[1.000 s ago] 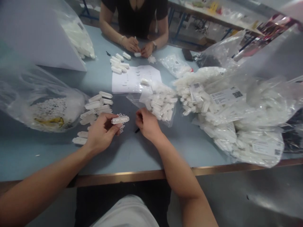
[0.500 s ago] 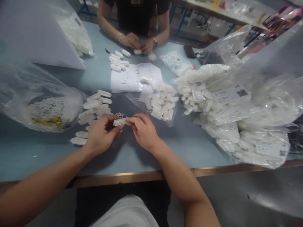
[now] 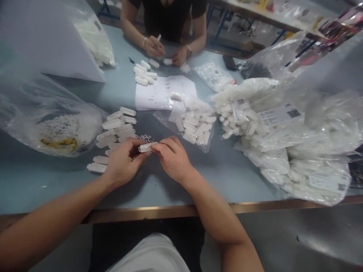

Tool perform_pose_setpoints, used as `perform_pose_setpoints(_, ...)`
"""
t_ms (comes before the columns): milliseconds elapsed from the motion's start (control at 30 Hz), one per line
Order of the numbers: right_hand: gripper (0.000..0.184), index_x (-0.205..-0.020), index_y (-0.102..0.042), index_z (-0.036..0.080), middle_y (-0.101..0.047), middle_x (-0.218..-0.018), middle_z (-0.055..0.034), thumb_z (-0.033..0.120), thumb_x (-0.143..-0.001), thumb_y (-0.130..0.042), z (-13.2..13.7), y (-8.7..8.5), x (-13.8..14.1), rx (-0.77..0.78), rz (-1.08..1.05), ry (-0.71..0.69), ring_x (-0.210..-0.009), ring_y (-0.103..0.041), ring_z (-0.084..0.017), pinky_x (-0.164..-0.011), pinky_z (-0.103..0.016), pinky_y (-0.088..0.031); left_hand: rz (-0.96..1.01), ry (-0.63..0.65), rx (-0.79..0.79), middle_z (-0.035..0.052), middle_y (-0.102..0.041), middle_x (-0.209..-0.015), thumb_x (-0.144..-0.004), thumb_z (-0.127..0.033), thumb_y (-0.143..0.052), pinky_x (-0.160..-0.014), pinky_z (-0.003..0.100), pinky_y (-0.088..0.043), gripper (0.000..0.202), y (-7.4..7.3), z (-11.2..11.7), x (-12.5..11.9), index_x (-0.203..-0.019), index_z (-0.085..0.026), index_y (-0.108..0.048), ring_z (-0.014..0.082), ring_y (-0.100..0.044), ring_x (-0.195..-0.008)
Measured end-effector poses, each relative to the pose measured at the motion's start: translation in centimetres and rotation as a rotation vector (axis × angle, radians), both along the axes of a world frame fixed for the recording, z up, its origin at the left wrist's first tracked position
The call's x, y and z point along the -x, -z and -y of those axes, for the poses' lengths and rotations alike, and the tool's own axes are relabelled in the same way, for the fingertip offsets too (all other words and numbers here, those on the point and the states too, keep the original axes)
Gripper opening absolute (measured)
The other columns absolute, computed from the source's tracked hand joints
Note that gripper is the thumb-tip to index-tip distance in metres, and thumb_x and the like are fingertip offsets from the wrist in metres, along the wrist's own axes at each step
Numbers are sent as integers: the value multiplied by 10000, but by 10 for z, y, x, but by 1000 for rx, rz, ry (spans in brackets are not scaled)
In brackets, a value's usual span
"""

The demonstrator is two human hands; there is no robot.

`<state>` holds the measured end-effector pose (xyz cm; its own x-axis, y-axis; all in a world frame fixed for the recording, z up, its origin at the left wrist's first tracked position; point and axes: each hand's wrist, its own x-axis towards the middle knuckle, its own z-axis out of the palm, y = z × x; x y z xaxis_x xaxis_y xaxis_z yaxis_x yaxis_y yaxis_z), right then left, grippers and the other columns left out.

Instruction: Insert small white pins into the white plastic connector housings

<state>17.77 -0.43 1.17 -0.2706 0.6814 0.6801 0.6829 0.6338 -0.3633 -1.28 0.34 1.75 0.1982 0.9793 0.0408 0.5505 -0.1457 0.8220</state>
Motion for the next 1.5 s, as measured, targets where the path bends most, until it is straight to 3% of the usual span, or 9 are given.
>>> perform_pose_setpoints(333, 217, -1076, -679, 227, -667, -929, -53, 84, -974, -551, 1, 3, 0, -35, 17, -50, -896, -606, -184, -783, -325, -564, 2, 10, 26, 27, -710, -851, -867, -468, -610, -683, 323, -495, 311, -2, 1, -1, -1014, -197, -650, 197, -656, -738)
perform_pose_setpoints(767, 207, -1063, -679, 227, -666, -909, -56, 89, -971, -553, 1, 3, 0, -34, 45, -50, -886, -588, -192, -793, -326, -545, -1, 24, -1, 31, -717, -878, -889, -428, -606, -687, 315, -498, 297, 0, 1, 0, -1054, -189, -667, 191, -667, -758)
perform_pose_setpoints(1000, 157, -989, -716, 254, -687, -959, -46, 159, -964, -594, 2, -3, -2, 178, -57, -20, -908, -639, -175, -799, -306, -548, -33, 70, -100, 43, -717, -905, -916, -415, -566, -710, 320, -504, 295, 4, 1, 3, -1067, -179, -662, 205, -673, -812)
perform_pose_setpoints(1133, 207, -1132, -699, 249, -733, -1093, -58, 256, -927, -674, -2, -5, -7, 531, -247, -96, -979, -688, -192, -854, -336, -564, -58, 109, -161, 35, -717, -880, -924, -365, -569, -720, 312, -505, 241, 5, 0, 4, -1050, -185, -668, 193, -664, -791)
perform_pose_setpoints(1267, 237, -1118, -691, 236, -750, -1064, -47, 302, -891, -694, -4, -3, -8, 813, -466, -172, -925, -704, -175, -843, -329, -570, -53, 155, -197, 40, -732, -893, -919, -306, -562, -743, 309, -517, 206, 3, 0, 3, -1037, -187, -683, 188, -660, -793)
perform_pose_setpoints(1400, 265, -1060, -682, 209, -742, -1033, -53, 347, -843, -742, -4, -3, -6, 898, -555, -166, -893, -693, -162, -812, -312, -568, -24, 179, -178, 41, -739, -903, -915, -291, -560, -767, 313, -523, 215, 1, 0, 3, -1054, -197, -695, 189, -664, -806)
perform_pose_setpoints(1500, 332, -1021, -687, 198, -745, -968, -48, 427, -806, -794, -6, -4, -6, 943, -638, -173, -850, -691, -162, -781, -314, -571, 4, 142, -71, 17, -710, -802, -932, -345, -572, -725, 308, -516, 226, 2, -1, 4, -1067, -202, -684, 180, -654, -738)
